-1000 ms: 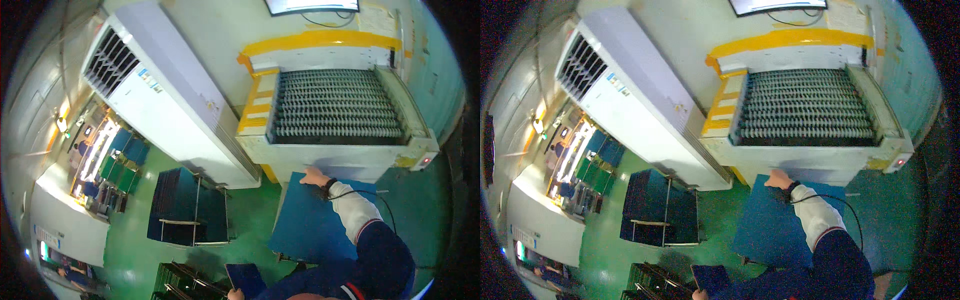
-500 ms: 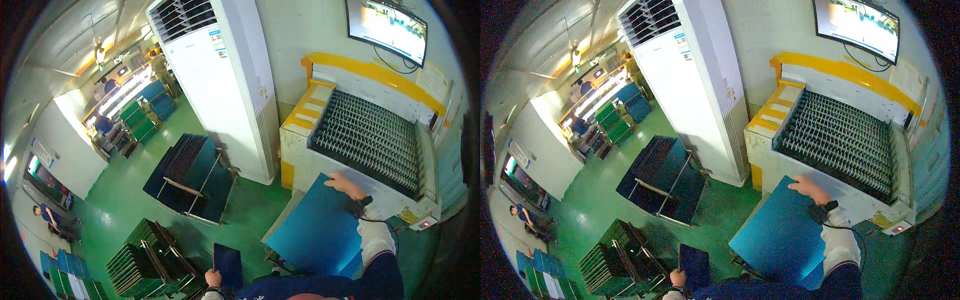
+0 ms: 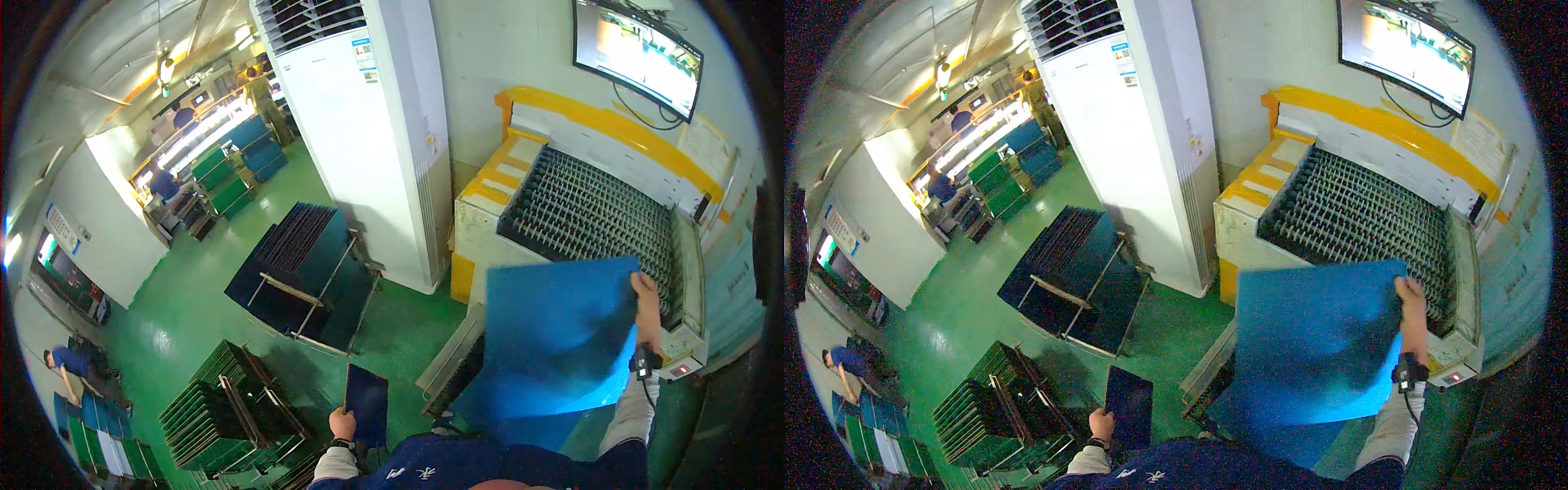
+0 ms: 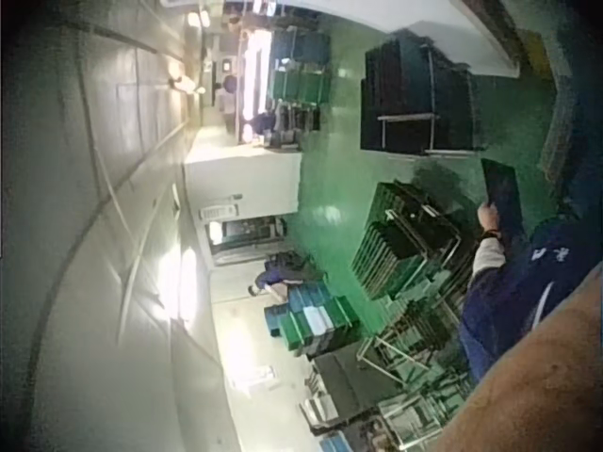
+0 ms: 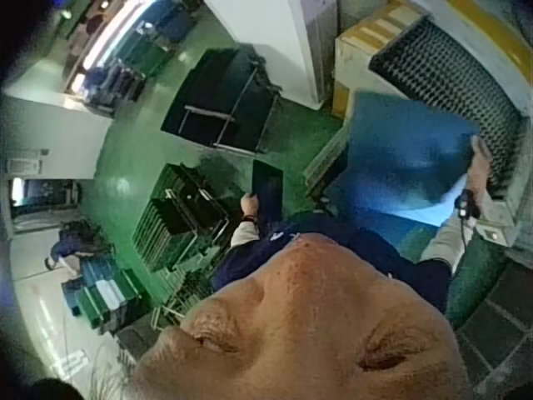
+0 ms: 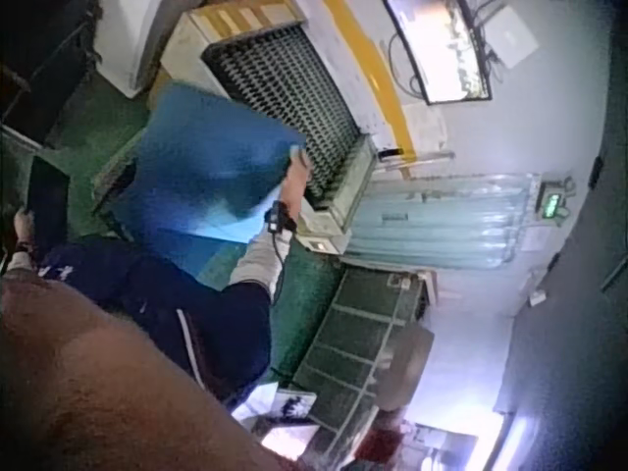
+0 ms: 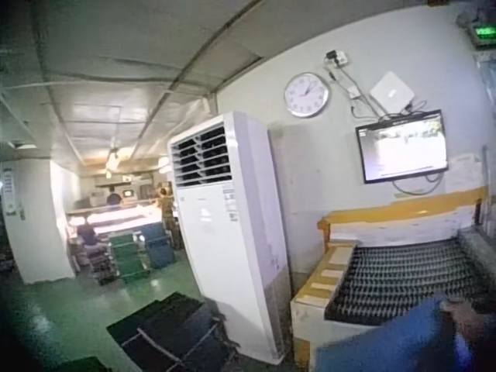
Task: The operator loads blue panels into an industrial processing machine and organizes them onto storage racks on the factory floor.
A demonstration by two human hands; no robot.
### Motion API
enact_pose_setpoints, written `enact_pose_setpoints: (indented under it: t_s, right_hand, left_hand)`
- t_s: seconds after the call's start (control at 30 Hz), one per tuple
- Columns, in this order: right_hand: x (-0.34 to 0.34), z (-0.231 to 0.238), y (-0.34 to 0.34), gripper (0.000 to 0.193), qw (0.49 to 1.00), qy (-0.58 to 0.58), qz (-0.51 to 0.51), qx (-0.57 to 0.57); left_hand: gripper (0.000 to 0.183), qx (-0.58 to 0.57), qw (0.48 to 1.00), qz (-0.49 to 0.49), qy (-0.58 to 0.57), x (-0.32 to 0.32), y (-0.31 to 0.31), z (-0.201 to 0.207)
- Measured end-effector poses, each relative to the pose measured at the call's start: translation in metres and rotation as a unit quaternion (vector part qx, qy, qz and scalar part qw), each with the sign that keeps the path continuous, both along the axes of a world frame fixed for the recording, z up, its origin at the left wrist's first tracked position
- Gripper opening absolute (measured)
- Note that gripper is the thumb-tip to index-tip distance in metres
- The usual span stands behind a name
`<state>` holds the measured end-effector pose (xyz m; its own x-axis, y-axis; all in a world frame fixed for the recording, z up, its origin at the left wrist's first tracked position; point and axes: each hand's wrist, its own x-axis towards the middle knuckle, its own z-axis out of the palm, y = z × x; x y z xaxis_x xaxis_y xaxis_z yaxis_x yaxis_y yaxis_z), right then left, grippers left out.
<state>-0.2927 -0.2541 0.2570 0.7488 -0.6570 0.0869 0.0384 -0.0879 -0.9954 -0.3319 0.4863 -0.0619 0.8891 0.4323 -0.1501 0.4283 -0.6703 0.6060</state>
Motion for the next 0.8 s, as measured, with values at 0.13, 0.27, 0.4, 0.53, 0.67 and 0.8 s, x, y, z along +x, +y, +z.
enact_pose_setpoints:
  t_s: [0.13, 0.27, 0.4, 0.53, 0.67, 0.8]
  right_hand:
    - [-0.054, -0.016, -0.04, 0.034, 0.977, -0.088, -0.126, 0.149]
    - [-0.08, -0.118, -0.134, 0.036, 0.99, -0.053, -0.052, -0.116]
    - [-0.077, -0.139, -0.126, 0.031, 0.933, -0.173, -0.208, 0.238]
    - [-0.056, -0.117, -0.055, 0.024, 0.857, -0.274, -0.188, 0.393]
    - [-0.039, -0.152, -0.026, 0.015, 0.846, -0.258, -0.176, 0.433]
    - [-0.047, -0.194, 0.006, 0.008, 0.826, -0.237, -0.162, 0.485]
  left_hand:
    - [0.017, 0.049, 0.998, -0.044, -0.022, 0.006, -0.004, 0.001]
    - [0.018, -0.036, 0.999, -0.012, -0.022, 0.0, 0.023, -0.037]
    - [0.021, 0.047, 0.995, -0.085, 0.0, 0.009, -0.003, -0.011]
    - [0.02, 0.048, 0.994, -0.092, -0.036, 0.007, -0.005, -0.001]
    - [0.021, 0.045, 0.995, -0.076, -0.035, -0.001, -0.006, 0.006]
    - [0.034, -0.174, 0.983, -0.06, 0.005, 0.0, 0.009, 0.014]
